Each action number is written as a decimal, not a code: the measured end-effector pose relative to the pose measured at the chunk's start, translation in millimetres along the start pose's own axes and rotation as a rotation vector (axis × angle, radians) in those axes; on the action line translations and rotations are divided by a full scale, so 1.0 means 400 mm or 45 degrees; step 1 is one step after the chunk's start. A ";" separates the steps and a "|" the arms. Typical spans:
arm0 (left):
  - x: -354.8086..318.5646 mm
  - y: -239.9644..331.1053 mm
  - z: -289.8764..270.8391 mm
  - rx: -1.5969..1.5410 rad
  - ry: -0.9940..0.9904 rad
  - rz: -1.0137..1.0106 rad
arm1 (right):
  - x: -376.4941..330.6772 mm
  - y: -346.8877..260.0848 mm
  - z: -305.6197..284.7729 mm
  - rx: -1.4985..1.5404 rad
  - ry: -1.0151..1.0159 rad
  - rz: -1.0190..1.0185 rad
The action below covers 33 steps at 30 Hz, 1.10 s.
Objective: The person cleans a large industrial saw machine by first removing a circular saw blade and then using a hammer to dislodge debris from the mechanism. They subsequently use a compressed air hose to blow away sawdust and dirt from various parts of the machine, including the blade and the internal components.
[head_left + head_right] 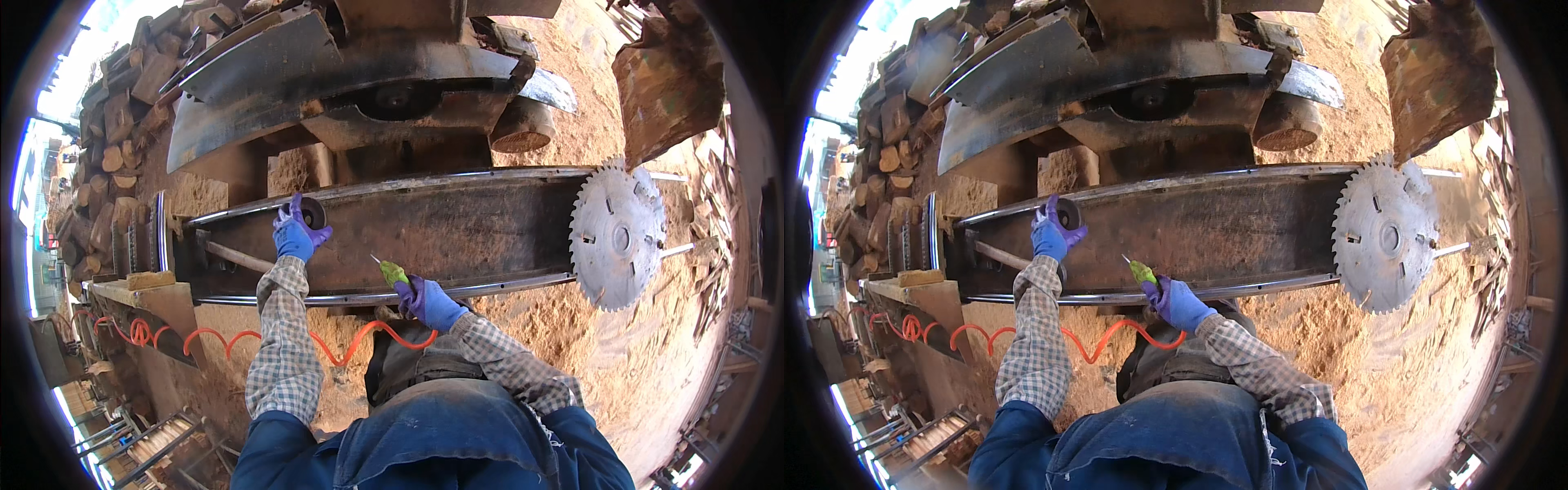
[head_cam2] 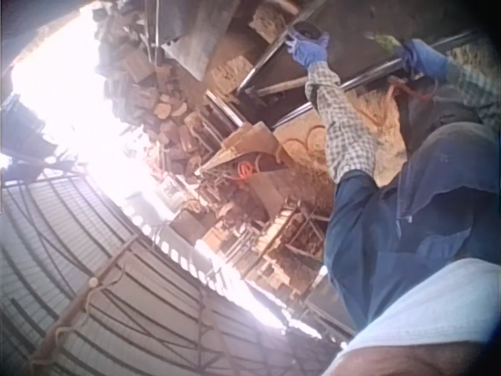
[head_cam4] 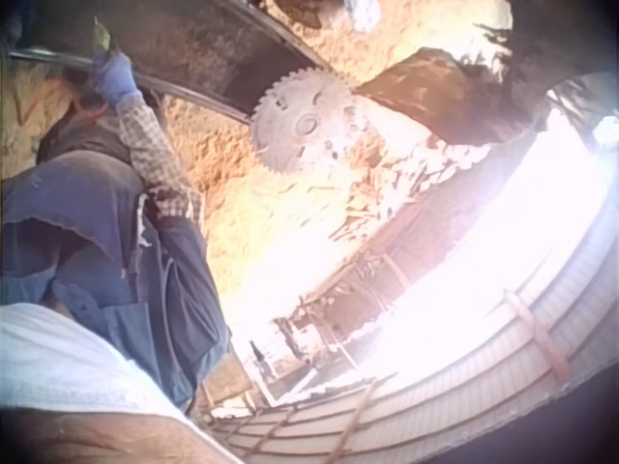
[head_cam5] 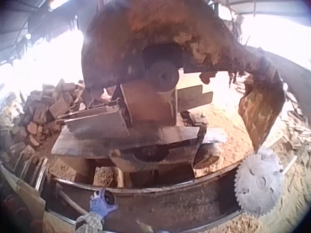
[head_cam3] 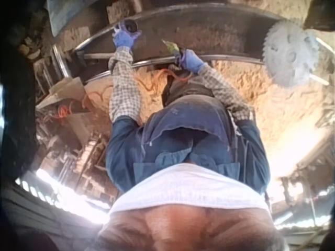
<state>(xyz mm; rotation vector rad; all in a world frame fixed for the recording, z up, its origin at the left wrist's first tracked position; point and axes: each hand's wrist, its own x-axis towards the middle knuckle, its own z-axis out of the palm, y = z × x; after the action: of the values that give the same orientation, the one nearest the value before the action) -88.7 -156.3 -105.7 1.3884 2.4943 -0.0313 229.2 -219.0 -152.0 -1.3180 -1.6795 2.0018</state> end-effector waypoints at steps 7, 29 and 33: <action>0.007 -0.016 0.018 0.016 -0.142 -0.015 | -0.015 -0.058 -0.026 0.102 0.030 0.073; -0.187 -0.365 -0.035 0.088 -0.381 -0.219 | 0.075 -0.123 0.063 0.090 -0.552 0.155; -0.249 -0.343 0.097 0.064 0.032 -0.118 | 0.119 -0.161 0.141 -0.008 -0.404 0.119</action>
<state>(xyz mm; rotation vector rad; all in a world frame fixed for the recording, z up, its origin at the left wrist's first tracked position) -144.6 -318.6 -133.7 1.2984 2.5942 -0.0969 137.3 -205.1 -121.9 -1.1469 -1.7823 2.3657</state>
